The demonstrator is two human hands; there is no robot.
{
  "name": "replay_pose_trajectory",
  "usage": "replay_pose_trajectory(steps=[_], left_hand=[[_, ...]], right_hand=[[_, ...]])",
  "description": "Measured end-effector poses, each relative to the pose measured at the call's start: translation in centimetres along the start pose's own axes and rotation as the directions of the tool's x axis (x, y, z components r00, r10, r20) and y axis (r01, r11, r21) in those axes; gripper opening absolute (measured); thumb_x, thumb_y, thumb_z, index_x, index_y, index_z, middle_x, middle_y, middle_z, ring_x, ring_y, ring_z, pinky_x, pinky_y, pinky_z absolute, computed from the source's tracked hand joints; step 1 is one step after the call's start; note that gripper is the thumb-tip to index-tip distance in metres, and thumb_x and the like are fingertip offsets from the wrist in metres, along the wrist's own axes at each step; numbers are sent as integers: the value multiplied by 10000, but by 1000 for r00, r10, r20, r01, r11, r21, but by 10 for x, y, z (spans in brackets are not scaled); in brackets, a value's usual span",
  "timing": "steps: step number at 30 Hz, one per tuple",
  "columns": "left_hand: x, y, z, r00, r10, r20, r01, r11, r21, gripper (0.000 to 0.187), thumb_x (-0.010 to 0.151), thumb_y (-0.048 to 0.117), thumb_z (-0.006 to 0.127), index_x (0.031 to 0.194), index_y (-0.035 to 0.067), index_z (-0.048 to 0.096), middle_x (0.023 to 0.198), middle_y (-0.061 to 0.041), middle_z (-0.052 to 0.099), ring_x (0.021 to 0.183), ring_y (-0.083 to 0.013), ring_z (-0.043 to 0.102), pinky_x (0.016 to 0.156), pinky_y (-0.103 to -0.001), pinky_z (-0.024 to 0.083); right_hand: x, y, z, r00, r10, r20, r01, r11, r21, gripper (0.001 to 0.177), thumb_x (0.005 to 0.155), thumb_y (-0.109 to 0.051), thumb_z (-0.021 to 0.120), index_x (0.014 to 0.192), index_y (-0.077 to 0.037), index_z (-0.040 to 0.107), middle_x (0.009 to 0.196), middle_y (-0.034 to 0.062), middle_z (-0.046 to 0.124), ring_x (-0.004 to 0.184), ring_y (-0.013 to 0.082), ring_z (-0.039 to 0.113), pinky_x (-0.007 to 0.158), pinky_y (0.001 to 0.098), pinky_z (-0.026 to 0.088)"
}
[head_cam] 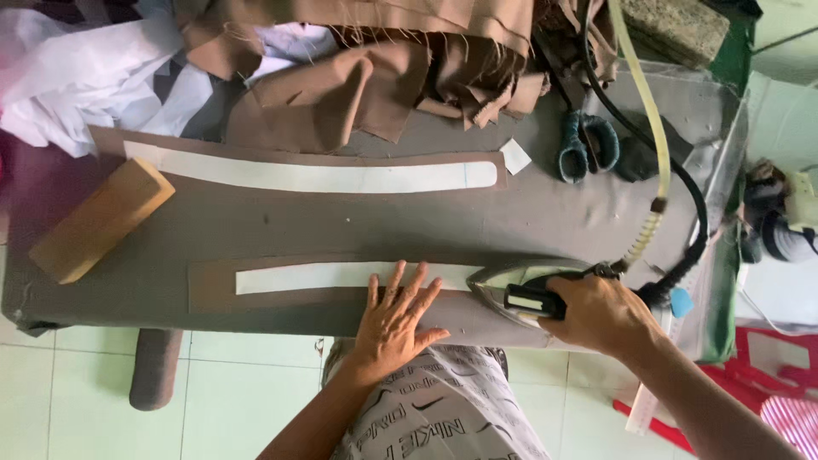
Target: The person irons two long strips of brown fabric on a work table. They use a steam iron and a wooden block to press the fabric flat. The person handles the fabric strips one at a time, flipping them over to iron both sides.
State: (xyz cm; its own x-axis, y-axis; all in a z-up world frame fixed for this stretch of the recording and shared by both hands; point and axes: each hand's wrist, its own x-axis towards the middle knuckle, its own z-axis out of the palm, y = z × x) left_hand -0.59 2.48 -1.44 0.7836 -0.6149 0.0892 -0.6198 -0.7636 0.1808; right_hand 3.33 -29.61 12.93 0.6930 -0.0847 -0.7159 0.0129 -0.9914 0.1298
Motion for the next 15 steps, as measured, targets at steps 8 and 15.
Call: replay_pose_trajectory(steps=[8,15], left_hand=[[3,4,-8,1000,-19,-15,19,1000,1,993,911,855,475,1660,254,222,1726,-85,240,1581,-397,235,1156,-687,311],[2,5,-1,999,-30,31,29,999,38,1039,895,885,474,1673,274,154,1749,-75,141,1603,-384,148,1182,-680,261]], right_hand=[[-6,2,-7,991,-129,20,126,986,111,331,859,-486,707,1098,-263,656,910,-13,783,721,198,777,627,352,689],[-5,2,-9,991,-114,66,105,987,117,328,868,-476,682,1134,-290,637,890,-42,784,739,178,775,633,339,682]])
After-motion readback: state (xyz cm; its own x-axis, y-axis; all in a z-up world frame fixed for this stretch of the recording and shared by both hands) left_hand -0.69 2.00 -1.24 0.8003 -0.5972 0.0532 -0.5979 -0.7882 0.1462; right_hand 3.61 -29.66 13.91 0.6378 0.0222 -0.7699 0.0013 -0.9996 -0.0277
